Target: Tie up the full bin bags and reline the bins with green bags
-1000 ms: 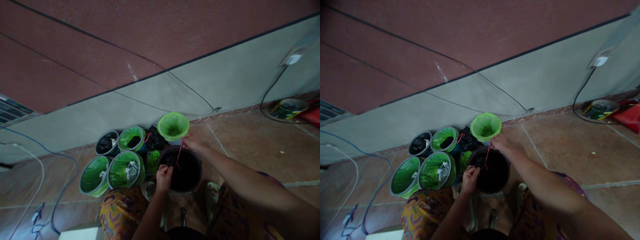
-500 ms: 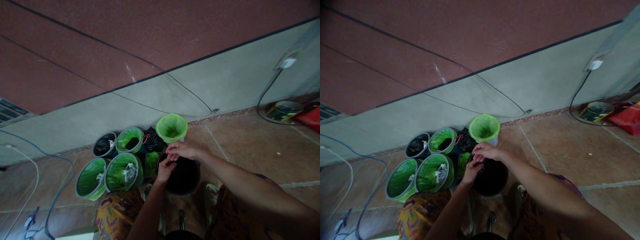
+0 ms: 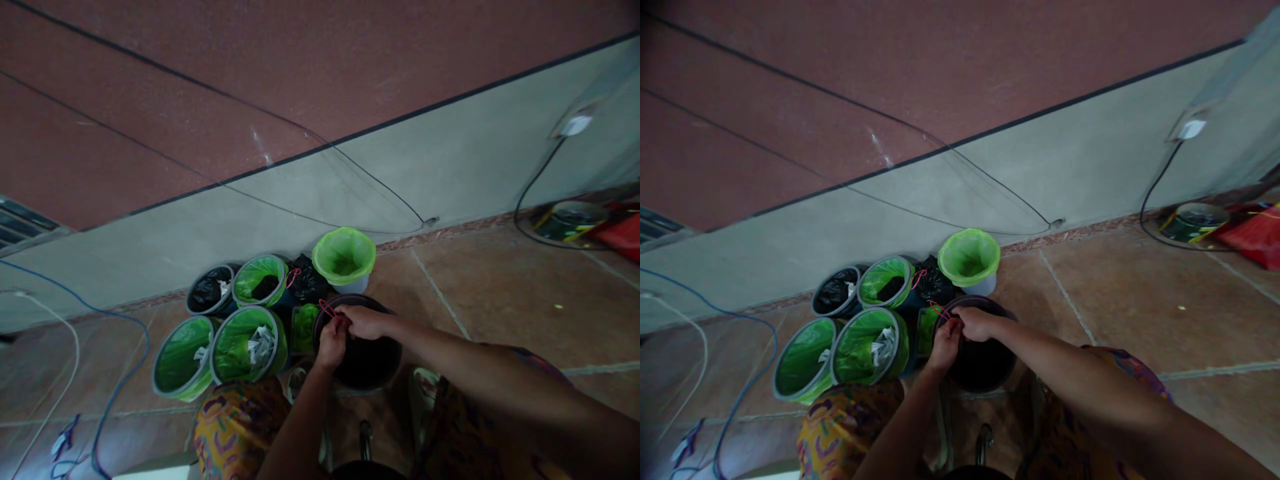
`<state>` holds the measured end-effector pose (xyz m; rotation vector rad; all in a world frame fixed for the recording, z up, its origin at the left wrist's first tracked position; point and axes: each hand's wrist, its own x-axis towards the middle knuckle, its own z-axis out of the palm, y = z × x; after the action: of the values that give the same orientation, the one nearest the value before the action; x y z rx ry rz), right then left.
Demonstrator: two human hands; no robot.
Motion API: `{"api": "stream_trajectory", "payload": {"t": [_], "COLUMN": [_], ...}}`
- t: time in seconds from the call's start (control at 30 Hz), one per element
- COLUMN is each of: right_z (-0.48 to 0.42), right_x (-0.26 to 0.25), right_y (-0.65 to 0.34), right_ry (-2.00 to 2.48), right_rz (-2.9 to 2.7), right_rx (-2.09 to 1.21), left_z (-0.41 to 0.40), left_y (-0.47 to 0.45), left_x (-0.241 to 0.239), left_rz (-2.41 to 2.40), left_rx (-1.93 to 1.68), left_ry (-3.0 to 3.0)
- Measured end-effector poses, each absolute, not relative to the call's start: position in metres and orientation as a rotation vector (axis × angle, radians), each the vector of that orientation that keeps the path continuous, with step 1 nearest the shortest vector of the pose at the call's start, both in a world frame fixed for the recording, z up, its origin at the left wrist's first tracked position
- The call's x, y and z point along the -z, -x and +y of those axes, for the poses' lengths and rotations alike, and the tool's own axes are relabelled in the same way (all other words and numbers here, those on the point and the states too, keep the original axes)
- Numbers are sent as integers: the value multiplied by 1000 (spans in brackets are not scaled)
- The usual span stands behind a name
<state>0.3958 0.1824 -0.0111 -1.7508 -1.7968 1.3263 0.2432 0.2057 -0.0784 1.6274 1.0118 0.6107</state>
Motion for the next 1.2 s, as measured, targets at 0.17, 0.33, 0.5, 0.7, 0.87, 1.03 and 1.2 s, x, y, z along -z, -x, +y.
{"api": "stream_trajectory", "payload": {"t": [0.17, 0.33, 0.5, 0.7, 0.87, 1.03, 1.2], "right_z": [184, 185, 180, 178, 179, 181, 180], "right_x": [26, 34, 47, 61, 59, 55, 50], "right_y": [-392, -391, -391, -388, -385, -384, -383], "right_ry": [1882, 1943, 1767, 1585, 1549, 1542, 1801], "right_rz": [-1855, -1640, -1349, -1011, -991, -1087, -1500], "right_rx": [-1061, -1098, -1317, -1556, -1602, -1630, -1181], "left_z": [204, 204, 202, 202, 203, 203, 205], "left_y": [-248, -252, -247, -243, -243, -245, -250], "left_x": [71, 73, 76, 78, 73, 71, 68], "left_rz": [1148, 1194, 1050, 1093, 1219, 1341, 1406], "left_rx": [-654, -751, -769, -749, -710, -679, -630], "left_ry": [-1685, -1667, -1743, -1591, -1481, -1195, -893]}}
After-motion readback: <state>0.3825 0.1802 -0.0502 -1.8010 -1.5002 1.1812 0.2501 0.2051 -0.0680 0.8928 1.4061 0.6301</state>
